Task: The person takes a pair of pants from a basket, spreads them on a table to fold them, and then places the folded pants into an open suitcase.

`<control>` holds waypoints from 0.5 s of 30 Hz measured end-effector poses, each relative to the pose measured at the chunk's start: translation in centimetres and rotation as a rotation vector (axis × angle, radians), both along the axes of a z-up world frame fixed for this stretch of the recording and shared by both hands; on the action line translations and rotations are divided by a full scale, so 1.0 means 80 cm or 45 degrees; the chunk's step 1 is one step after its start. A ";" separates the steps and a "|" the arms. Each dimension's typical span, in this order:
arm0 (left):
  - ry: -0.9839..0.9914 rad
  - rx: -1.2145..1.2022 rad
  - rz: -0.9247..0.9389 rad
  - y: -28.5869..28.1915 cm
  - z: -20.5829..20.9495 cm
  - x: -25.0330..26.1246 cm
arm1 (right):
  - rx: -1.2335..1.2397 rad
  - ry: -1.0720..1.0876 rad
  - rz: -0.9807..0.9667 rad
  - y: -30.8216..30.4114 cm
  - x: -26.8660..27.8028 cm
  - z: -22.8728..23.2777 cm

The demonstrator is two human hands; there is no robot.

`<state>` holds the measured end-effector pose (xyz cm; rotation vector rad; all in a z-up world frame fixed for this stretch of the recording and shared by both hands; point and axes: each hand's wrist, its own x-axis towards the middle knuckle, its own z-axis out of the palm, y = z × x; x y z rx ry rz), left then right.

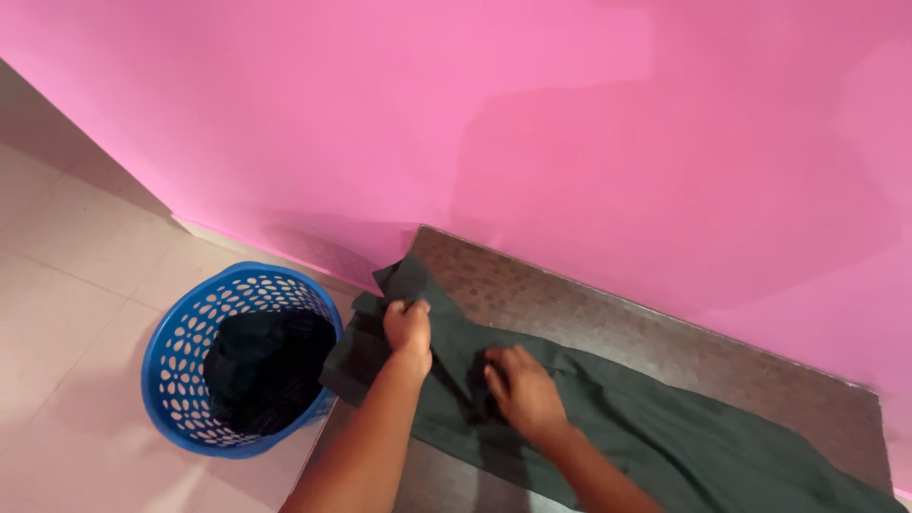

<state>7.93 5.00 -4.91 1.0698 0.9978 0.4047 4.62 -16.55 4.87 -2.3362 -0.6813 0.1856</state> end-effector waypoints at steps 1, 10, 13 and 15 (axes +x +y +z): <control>-0.060 -0.139 0.011 0.005 0.009 0.013 | 0.019 -0.036 -0.066 0.007 0.012 -0.006; -0.069 -0.248 0.482 0.035 0.080 -0.066 | -0.354 0.124 0.017 0.046 0.099 -0.050; 0.221 0.002 0.486 0.038 0.055 -0.111 | -0.428 -0.183 0.081 0.063 0.102 -0.065; 0.347 0.099 0.475 0.042 0.047 -0.121 | -0.457 -0.110 0.036 0.080 0.105 -0.074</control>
